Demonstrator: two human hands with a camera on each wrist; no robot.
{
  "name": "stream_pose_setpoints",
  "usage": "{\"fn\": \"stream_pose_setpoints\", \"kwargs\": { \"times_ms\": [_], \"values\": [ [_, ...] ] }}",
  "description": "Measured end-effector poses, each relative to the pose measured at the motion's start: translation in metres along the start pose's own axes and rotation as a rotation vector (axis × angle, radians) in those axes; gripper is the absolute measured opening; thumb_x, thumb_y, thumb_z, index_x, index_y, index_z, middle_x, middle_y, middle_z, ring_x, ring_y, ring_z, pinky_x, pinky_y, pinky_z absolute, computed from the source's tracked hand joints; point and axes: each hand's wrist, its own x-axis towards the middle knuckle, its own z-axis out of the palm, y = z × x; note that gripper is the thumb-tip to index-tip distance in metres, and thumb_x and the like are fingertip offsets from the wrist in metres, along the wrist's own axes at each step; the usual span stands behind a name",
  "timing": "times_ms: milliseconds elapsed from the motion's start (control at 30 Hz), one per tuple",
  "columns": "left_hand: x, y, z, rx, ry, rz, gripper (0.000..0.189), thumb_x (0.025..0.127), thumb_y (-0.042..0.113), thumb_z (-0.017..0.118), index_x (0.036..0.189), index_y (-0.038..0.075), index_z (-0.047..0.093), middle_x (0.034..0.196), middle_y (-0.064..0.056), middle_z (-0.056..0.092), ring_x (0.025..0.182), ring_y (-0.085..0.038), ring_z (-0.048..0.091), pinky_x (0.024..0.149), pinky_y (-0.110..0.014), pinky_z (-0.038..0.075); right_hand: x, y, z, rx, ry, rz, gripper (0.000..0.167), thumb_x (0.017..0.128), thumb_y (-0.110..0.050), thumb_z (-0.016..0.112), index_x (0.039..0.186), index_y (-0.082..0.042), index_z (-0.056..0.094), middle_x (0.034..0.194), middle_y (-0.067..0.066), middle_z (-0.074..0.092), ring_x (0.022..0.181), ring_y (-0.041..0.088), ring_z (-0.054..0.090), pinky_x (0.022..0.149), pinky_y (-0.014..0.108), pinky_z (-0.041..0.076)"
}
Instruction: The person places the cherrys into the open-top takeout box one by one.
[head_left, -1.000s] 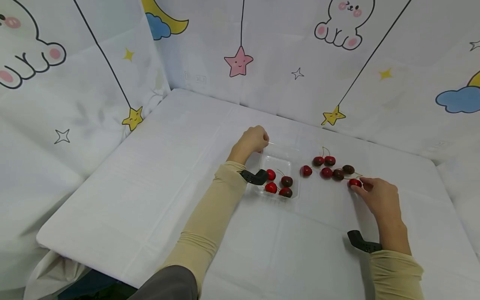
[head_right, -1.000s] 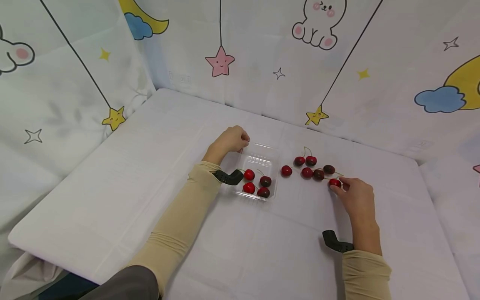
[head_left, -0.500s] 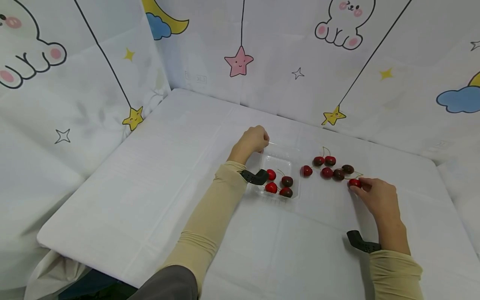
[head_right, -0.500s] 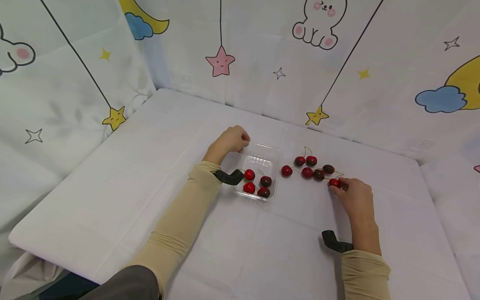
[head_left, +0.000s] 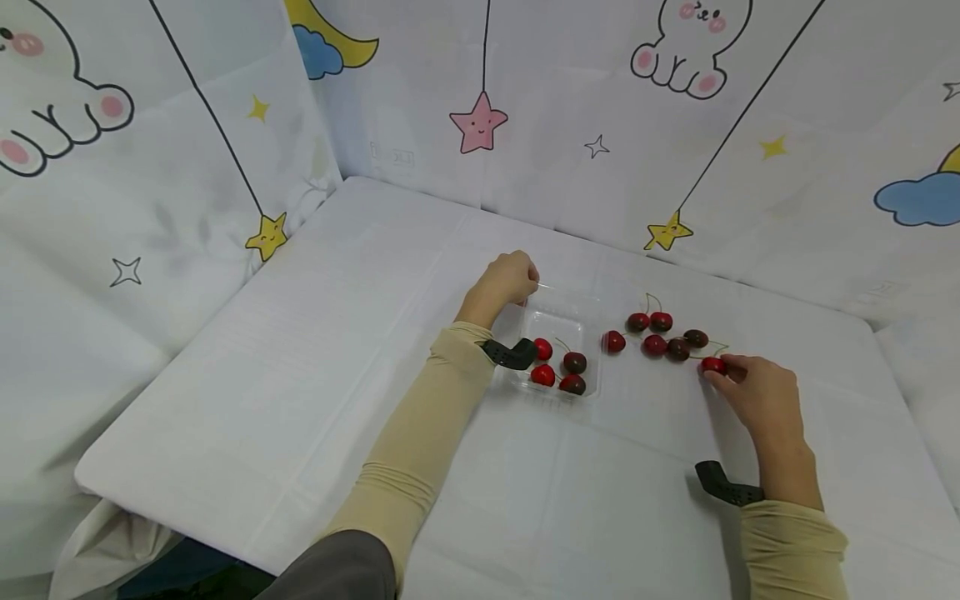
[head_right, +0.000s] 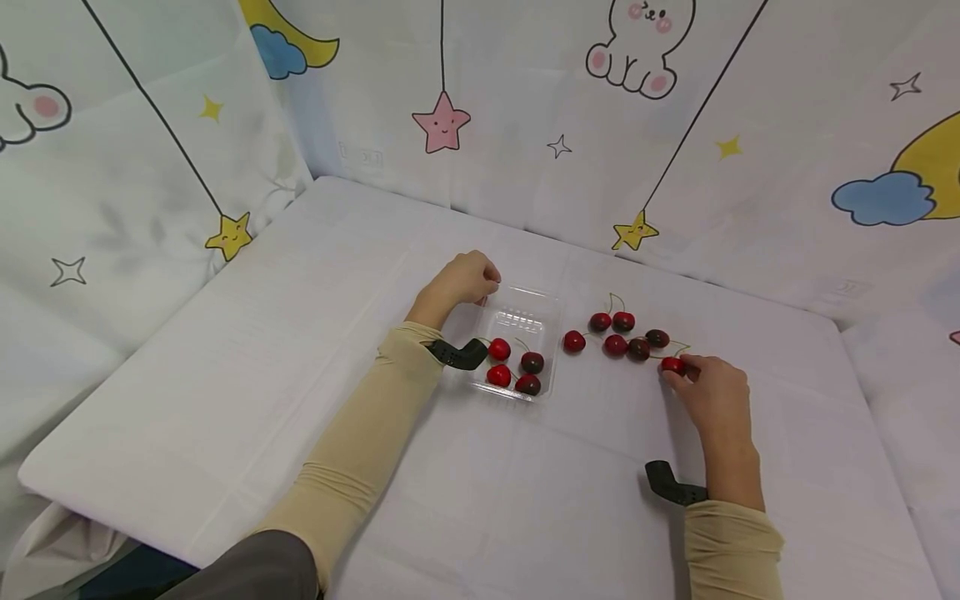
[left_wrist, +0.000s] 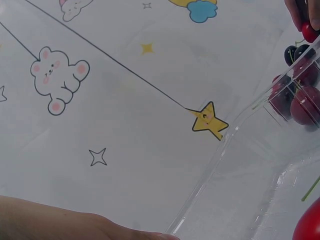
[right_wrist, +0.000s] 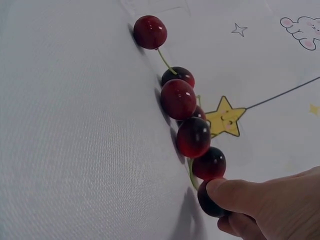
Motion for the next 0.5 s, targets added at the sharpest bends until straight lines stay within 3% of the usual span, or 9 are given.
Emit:
{"fn": "stream_pose_setpoints", "kwargs": {
  "times_ms": [500],
  "values": [
    [0.0002, 0.0002, 0.0001, -0.004, 0.001, -0.002, 0.026, 0.096, 0.016, 0.054, 0.118, 0.009, 0.065, 0.107, -0.005, 0.066, 0.076, -0.012, 0.061, 0.078, -0.029, 0.049, -0.0017, -0.0018, -0.0018, 0.018, 0.011, 0.024, 0.049, 0.089, -0.024, 0.065, 0.125, 0.008, 0.056, 0.112, 0.033, 0.059, 0.103, 0.046, 0.053, 0.076, 0.052, 0.049]
  ]
}}
